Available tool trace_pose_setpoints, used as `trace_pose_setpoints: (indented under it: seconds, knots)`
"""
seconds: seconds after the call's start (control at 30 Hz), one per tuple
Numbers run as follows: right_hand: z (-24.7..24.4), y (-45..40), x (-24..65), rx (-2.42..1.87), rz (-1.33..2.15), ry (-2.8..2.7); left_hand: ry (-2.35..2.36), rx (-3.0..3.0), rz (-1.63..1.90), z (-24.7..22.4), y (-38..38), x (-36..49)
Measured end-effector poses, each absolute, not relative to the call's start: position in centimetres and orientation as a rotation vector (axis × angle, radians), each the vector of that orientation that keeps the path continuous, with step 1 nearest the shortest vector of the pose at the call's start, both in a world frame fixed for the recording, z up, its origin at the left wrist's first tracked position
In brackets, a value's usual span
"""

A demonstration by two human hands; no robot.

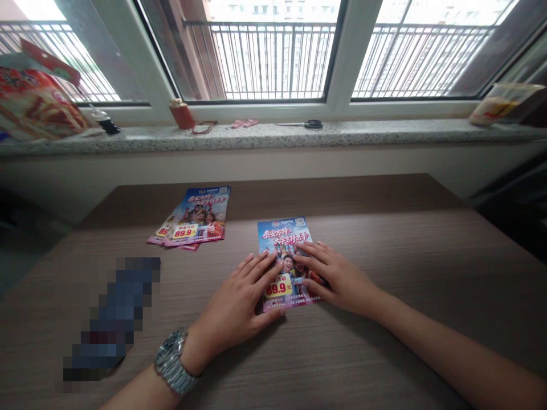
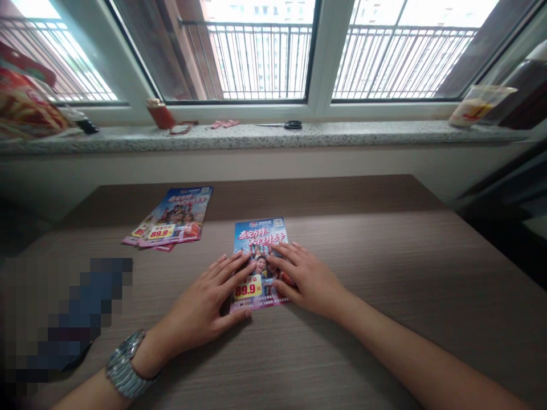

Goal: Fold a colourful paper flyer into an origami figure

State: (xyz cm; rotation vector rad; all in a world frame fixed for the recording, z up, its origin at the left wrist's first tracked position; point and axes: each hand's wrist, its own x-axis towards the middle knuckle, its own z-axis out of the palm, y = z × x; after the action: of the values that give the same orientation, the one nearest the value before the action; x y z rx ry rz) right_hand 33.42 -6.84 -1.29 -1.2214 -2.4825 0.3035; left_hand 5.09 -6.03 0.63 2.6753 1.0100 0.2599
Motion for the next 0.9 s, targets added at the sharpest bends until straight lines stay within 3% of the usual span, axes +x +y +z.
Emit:
trace_pose_setpoints:
  seconds: [0.9]
  knots:
    - [-0.7, -8.8, 35.1, -1.138, 0.392, -2.554, 0.966, 2.682, 0.294, 0.8, -5.9, 5.4]
